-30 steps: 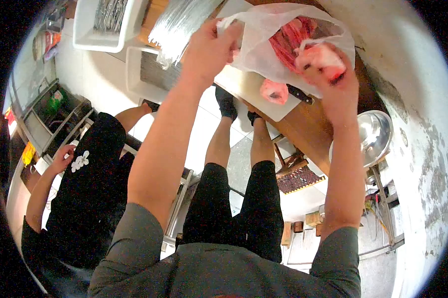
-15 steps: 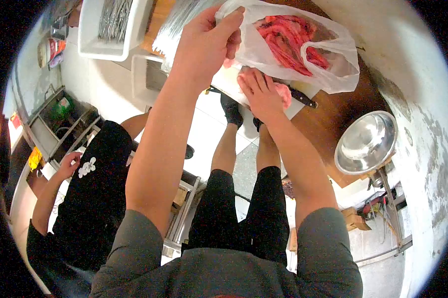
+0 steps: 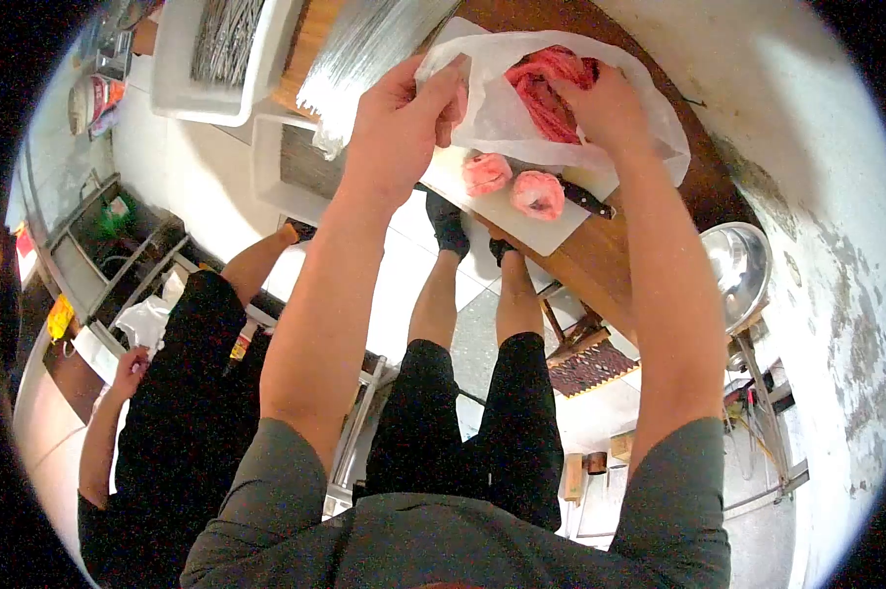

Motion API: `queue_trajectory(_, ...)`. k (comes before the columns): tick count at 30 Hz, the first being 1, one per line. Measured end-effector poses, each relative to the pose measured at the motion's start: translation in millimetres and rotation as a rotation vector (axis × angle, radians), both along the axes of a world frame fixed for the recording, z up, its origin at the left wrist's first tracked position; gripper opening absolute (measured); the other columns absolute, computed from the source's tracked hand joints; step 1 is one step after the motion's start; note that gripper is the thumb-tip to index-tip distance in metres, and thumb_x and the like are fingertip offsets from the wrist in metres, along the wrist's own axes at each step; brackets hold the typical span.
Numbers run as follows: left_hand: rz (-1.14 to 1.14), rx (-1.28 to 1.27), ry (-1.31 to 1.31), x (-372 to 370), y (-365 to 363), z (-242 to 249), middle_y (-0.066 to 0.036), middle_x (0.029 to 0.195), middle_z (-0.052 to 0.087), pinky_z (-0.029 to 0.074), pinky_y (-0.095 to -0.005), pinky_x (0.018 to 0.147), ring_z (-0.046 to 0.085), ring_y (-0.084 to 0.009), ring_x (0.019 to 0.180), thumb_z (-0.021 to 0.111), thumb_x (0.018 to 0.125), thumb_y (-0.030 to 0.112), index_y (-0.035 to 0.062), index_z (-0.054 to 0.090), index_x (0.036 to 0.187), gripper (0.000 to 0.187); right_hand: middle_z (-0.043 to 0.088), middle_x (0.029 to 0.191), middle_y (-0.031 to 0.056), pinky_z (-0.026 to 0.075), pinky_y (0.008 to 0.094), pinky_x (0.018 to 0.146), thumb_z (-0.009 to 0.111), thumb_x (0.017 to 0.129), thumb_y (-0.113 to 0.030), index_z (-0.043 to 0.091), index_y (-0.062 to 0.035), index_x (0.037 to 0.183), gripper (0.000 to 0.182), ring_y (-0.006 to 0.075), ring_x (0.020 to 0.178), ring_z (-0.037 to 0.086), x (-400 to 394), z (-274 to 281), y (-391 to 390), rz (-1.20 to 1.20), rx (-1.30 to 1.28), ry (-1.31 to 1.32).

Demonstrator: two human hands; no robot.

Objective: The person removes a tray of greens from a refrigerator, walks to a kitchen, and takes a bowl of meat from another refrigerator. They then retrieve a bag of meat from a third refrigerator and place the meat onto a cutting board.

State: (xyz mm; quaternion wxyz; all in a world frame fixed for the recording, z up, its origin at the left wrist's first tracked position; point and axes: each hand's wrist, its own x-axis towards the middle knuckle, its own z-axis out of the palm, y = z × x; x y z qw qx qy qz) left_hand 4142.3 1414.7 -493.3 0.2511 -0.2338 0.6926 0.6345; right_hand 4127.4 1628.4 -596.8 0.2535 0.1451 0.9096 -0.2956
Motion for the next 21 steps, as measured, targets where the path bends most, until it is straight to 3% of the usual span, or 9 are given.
queue_trajectory(4, 0.086, 0.015, 0.016, 13.8, -0.2, -27.3, -0.004, 0.073, 0.059, 0.044, -0.0258, 0.058, 0.053, -0.0102, 0.062, 0.06, 0.083, 0.027, -0.0009, 0.061, 0.096, 0.031, 0.064, 0.101, 0.0217, 0.049, 0.0411, 0.082, 0.066, 0.078, -0.037, 0.053, 0.0015, 0.116, 0.056, 0.0351, 0.089, 0.063, -10.4, -13.3, 2.1, 0.104, -0.106, 0.079)
queue_trajectory(8, 0.115, -0.049, -0.049, 21.1, 22.0, -50.8, -0.011, 0.098, 0.06, 0.047, -0.0298, 0.075, 0.058, -0.0179, 0.087, 0.065, 0.076, 0.029, -0.0034, 0.051, 0.115, 0.053, 0.064, 0.098, 0.0221, 0.048, 0.0432, 0.08, 0.064, 0.079, -0.026, 0.052, 0.0011, 0.114, 0.046, 0.0364, 0.088, 0.062, 20.2, 15.8, -18.9, 0.127, -0.146, 0.16)
queue_trajectory(9, 0.069, 0.09, -0.158, 17.0, 25.4, -54.8, -0.015, 0.113, 0.054, 0.047, -0.0322, 0.082, 0.055, -0.0216, 0.101, 0.068, 0.074, 0.028, -0.0047, 0.036, 0.129, 0.071, 0.064, 0.098, 0.0222, 0.048, 0.0439, 0.079, 0.063, 0.08, -0.022, 0.052, 0.001, 0.113, 0.042, 0.0367, 0.087, 0.062, 29.3, 23.3, -25.1, 0.12, -0.166, 0.145)
queue_trajectory(12, 0.254, -0.023, -0.194, 15.0, 51.9, -63.6, -0.015, 0.125, 0.047, 0.047, -0.0333, 0.084, 0.053, -0.0236, 0.105, 0.074, 0.07, 0.032, -0.0029, 0.028, 0.138, 0.089, 0.063, 0.1, 0.0166, 0.049, 0.0403, 0.077, 0.061, 0.081, -0.011, 0.052, 0.0, 0.115, 0.037, 0.0359, 0.091, 0.06, 54.9, 12.6, -32.6, 0.374, -0.158, 0.218)
queue_trajectory(13, 0.193, 0.016, -0.202, 11.9, 50.0, -68.6, -0.021, 0.136, 0.036, 0.045, -0.0349, 0.091, 0.049, -0.0279, 0.115, 0.076, 0.067, 0.032, -0.0026, 0.011, 0.144, 0.106, 0.062, 0.101, 0.0169, 0.049, 0.0403, 0.079, 0.061, 0.08, -0.009, 0.052, -0.0003, 0.115, 0.036, 0.036, 0.093, 0.059, 60.0, 13.4, -32.4, 0.423, -0.169, 0.292)
queue_trajectory(15, 0.109, -0.179, -0.214, 9.2, 49.7, -66.0, -0.021, 0.133, 0.04, 0.047, -0.0351, 0.089, 0.05, -0.028, 0.114, 0.076, 0.067, 0.031, -0.0036, 0.016, 0.142, 0.102, 0.06, 0.104, 0.0174, 0.048, 0.0402, 0.081, 0.059, 0.08, -0.005, 0.053, -0.0009, 0.115, 0.036, 0.0362, 0.096, 0.057, 68.2, 18.6, -32.4, 0.521, -0.193, 0.442)
queue_trajectory(16, 0.064, -0.273, -0.212, 5.3, 50.2, -65.3, -0.022, 0.132, 0.042, 0.047, -0.0352, 0.088, 0.051, -0.028, 0.113, 0.076, 0.067, 0.03, -0.0041, 0.018, 0.141, 0.1, 0.06, 0.105, 0.0174, 0.048, 0.0402, 0.082, 0.059, 0.08, -0.005, 0.053, -0.0015, 0.115, 0.036, 0.0359, 0.098, 0.057, 68.8, 18.0, -30.8, 0.52, -0.235, 0.397)
queue_trajectory(19, -0.06, -0.316, -0.155, 6.4, 39.9, -97.1, -0.022, 0.127, 0.047, 0.049, -0.036, 0.085, 0.054, -0.0286, 0.11, 0.074, 0.069, 0.025, -0.0051, 0.023, 0.139, 0.091, 0.058, 0.11, 0.0182, 0.046, 0.0416, 0.084, 0.059, 0.08, -0.008, 0.053, -0.0033, 0.116, 0.037, 0.0358, 0.099, 0.056, 68.5, 15.1, -22.9, 0.466, -0.359, 0.273)
queue_trajectory(21, -0.029, -0.312, -0.131, 6.9, 39.7, -100.9, -0.022, 0.117, 0.053, 0.048, -0.0358, 0.086, 0.055, -0.0309, 0.108, 0.071, 0.069, 0.021, -0.0061, 0.031, 0.128, 0.076, 0.056, 0.113, 0.0199, 0.047, 0.0445, 0.083, 0.058, 0.081, -0.012, 0.053, -0.0048, 0.117, 0.037, 0.0369, 0.095, 0.058, 50.2, 10.5, -18.4, 0.362, -0.432, 0.223)
